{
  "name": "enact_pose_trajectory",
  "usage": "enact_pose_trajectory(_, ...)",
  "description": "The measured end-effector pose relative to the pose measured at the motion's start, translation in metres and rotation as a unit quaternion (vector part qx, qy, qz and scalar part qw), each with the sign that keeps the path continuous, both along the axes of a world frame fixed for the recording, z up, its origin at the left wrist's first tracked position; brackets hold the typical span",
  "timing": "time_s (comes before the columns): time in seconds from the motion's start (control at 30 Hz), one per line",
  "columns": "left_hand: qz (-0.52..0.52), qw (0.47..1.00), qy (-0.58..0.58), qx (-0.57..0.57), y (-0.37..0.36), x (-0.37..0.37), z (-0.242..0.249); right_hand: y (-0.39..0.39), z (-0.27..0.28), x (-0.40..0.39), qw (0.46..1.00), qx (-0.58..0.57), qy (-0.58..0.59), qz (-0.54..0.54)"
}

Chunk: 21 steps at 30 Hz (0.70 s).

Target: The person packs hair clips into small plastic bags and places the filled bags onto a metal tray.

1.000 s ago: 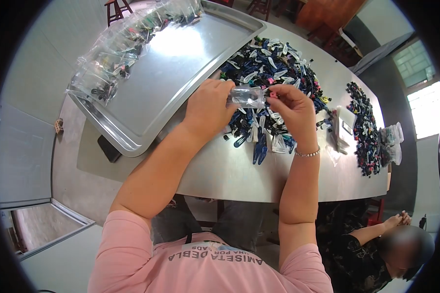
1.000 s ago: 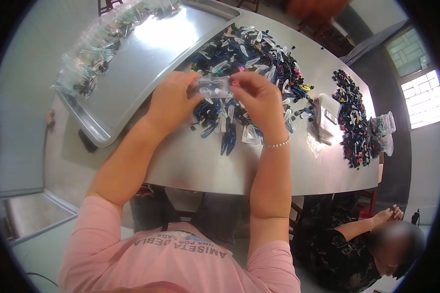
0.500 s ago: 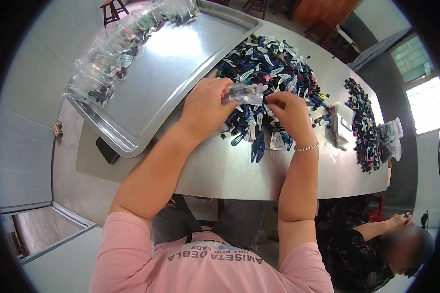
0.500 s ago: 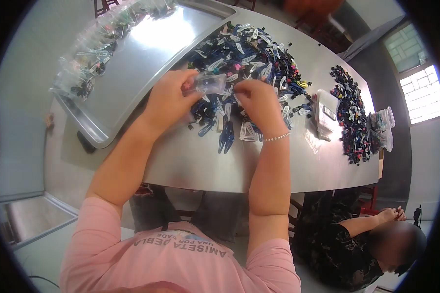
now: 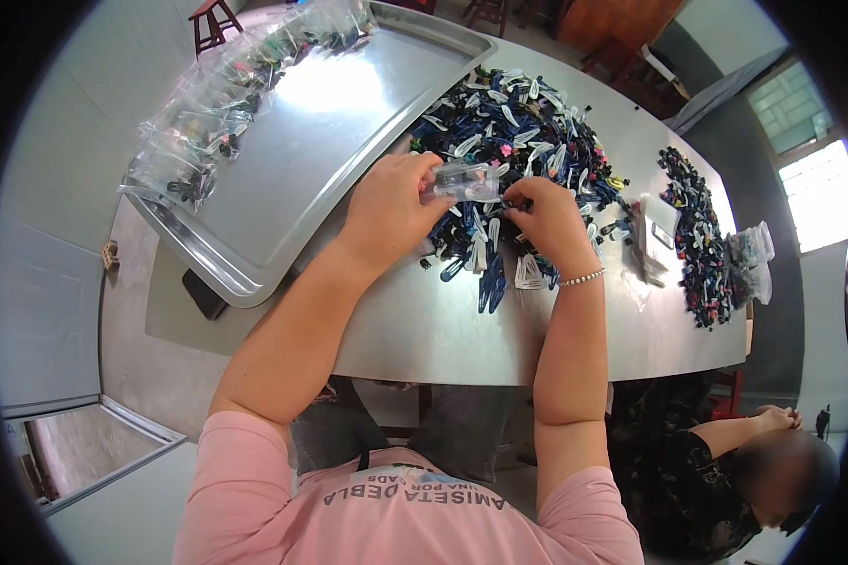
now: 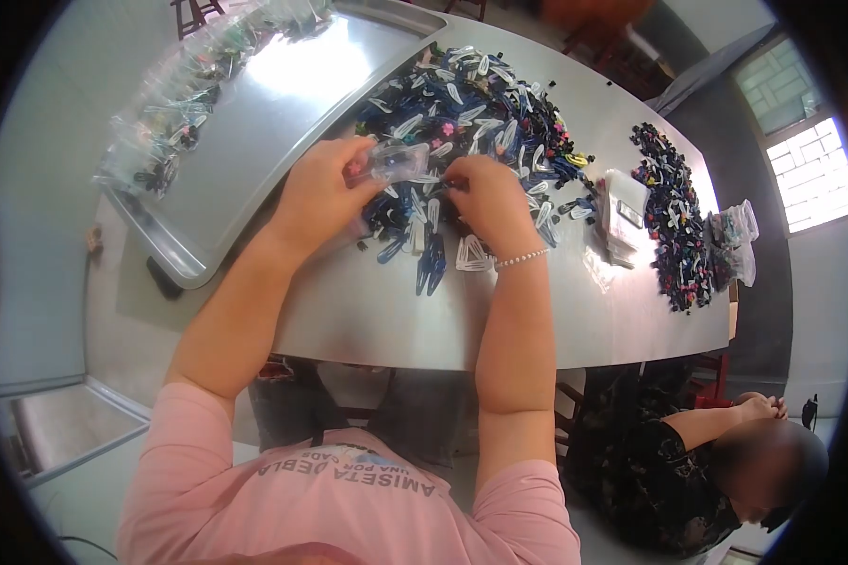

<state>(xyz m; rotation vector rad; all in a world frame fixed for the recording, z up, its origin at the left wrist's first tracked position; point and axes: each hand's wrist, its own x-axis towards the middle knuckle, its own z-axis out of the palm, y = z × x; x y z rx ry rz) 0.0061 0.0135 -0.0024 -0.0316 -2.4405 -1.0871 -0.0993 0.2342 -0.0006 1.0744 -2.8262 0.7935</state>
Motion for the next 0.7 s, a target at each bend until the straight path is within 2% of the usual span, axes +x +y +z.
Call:
enact_pose_trajectory(0.2,0.004,1.0,-0.014,-0.01,0.0,-0.001,-0.002,0.003,0.009,-0.002,0.99,-0.11,-0.071,-0.047)
enact_pose_trajectory(0.27,0.007,1.0,-0.015,-0.013,0.0,0.0,-0.001,0.003,0.011,-0.004,0.97,-0.168,-0.153,-0.086)
enact_pose_trajectory(0.3,0.009,1.0,-0.017,-0.016,0.0,0.0,-0.001,0.002,0.014,-0.003,0.97,-0.168,-0.153,-0.085)
enact_pose_trajectory(0.37,0.009,1.0,-0.023,-0.017,0.0,0.0,0.0,0.002,0.021,0.0,0.938,-0.232,-0.23,-0.114)
enact_pose_trajectory(0.53,0.007,1.0,0.002,-0.025,-0.001,-0.001,-0.004,0.003,0.027,-0.001,0.929,-0.262,-0.229,-0.127)
enact_pose_trajectory(0.6,0.003,0.997,-0.052,-0.048,-0.001,-0.001,-0.002,0.001,0.03,0.003,0.877,-0.36,-0.288,-0.137)
enact_pose_trajectory(0.7,0.012,0.997,-0.033,-0.066,-0.001,0.0,-0.004,0.001,0.027,0.002,0.851,-0.405,-0.317,-0.107)
